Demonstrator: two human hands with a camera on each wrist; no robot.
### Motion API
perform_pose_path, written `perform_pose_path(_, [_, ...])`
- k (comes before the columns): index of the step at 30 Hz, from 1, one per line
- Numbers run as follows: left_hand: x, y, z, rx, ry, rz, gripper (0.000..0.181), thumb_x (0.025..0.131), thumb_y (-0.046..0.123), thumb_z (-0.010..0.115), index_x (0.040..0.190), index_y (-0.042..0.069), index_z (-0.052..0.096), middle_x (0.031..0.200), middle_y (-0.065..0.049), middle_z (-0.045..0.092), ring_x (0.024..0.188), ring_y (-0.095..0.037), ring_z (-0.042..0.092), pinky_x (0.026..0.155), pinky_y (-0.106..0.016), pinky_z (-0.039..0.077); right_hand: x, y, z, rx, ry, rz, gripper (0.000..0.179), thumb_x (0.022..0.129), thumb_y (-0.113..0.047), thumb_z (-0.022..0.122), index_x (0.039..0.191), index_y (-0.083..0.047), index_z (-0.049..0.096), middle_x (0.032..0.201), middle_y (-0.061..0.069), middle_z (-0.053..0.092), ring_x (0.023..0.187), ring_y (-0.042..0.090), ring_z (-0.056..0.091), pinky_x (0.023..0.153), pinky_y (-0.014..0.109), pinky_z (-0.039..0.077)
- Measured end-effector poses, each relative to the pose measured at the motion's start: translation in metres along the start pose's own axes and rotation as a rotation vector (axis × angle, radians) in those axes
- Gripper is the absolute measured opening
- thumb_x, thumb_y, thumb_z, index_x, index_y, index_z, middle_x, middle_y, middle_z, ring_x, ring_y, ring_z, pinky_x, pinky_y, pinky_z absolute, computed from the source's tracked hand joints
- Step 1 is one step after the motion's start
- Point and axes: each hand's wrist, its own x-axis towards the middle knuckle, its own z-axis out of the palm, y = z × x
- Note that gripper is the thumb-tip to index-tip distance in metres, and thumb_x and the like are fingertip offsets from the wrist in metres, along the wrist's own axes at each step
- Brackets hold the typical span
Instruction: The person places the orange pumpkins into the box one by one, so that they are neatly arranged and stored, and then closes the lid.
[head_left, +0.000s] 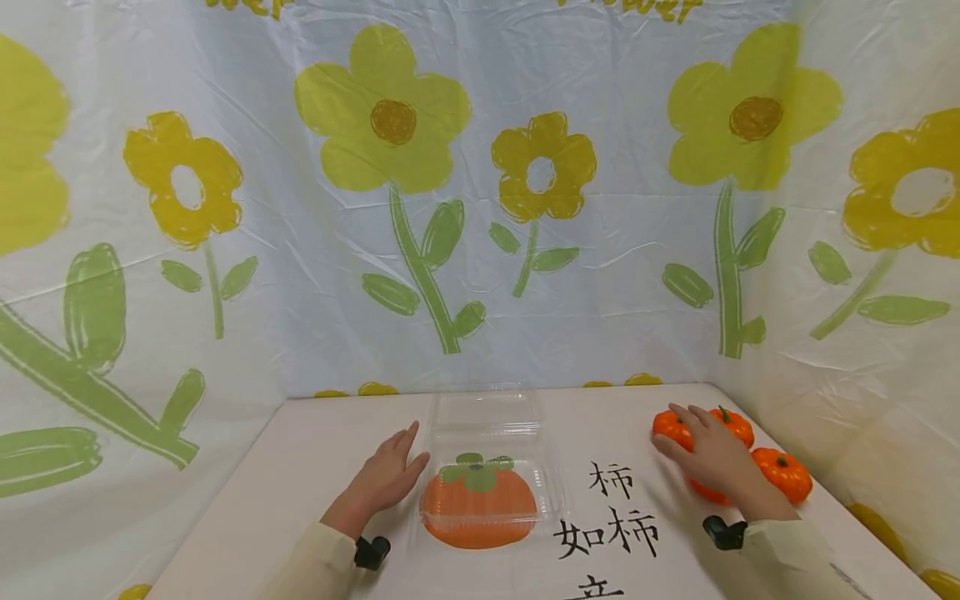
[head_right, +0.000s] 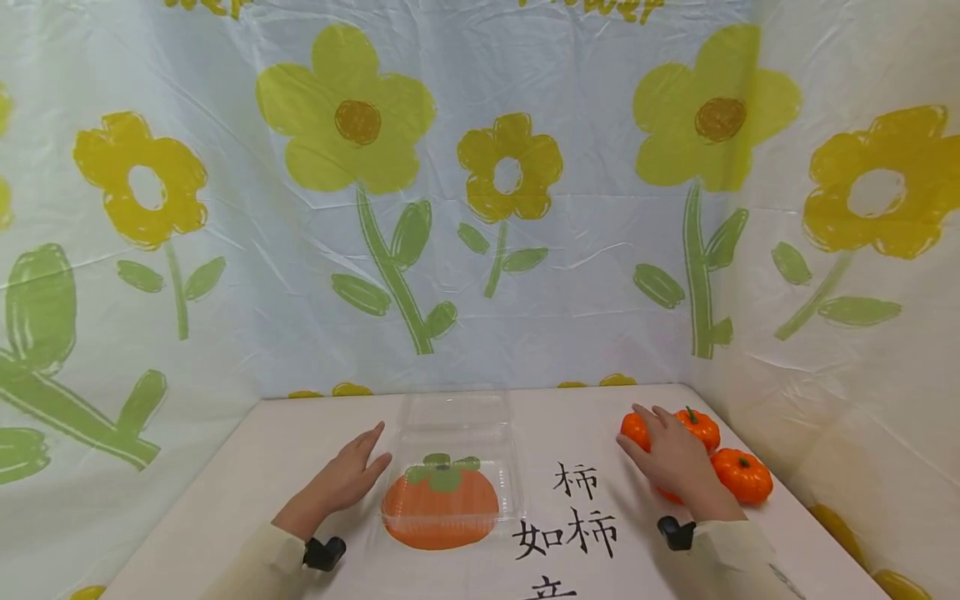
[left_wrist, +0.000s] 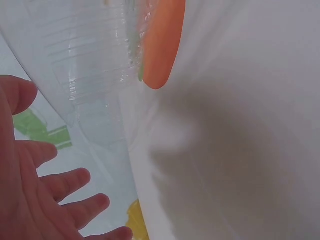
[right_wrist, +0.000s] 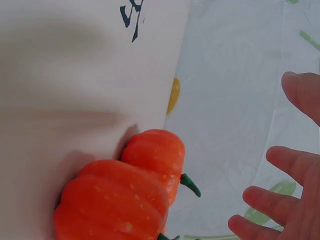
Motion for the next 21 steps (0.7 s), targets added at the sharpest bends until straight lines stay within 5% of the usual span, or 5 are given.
perform_pose_path(21, [-0.006, -0.003, 0.008, -0.21, -0.071, 0.02, 0.067, 0.099, 0.045, 0.045, 0.155, 0.014, 0.025, 0.156, -0.015, 0.033, 0.144, -0.037, 0.031, 0.116, -0.056, 0.026, -0.019, 0.023, 0.004, -0.005, 0.04, -0.006, 0.067, 0.089, -0.042, 0.064, 0.131, 0.007, 0.048, 0.134, 0.037, 0.043, 0.118, 0.056, 0.044, 0.094, 0.071, 0.038])
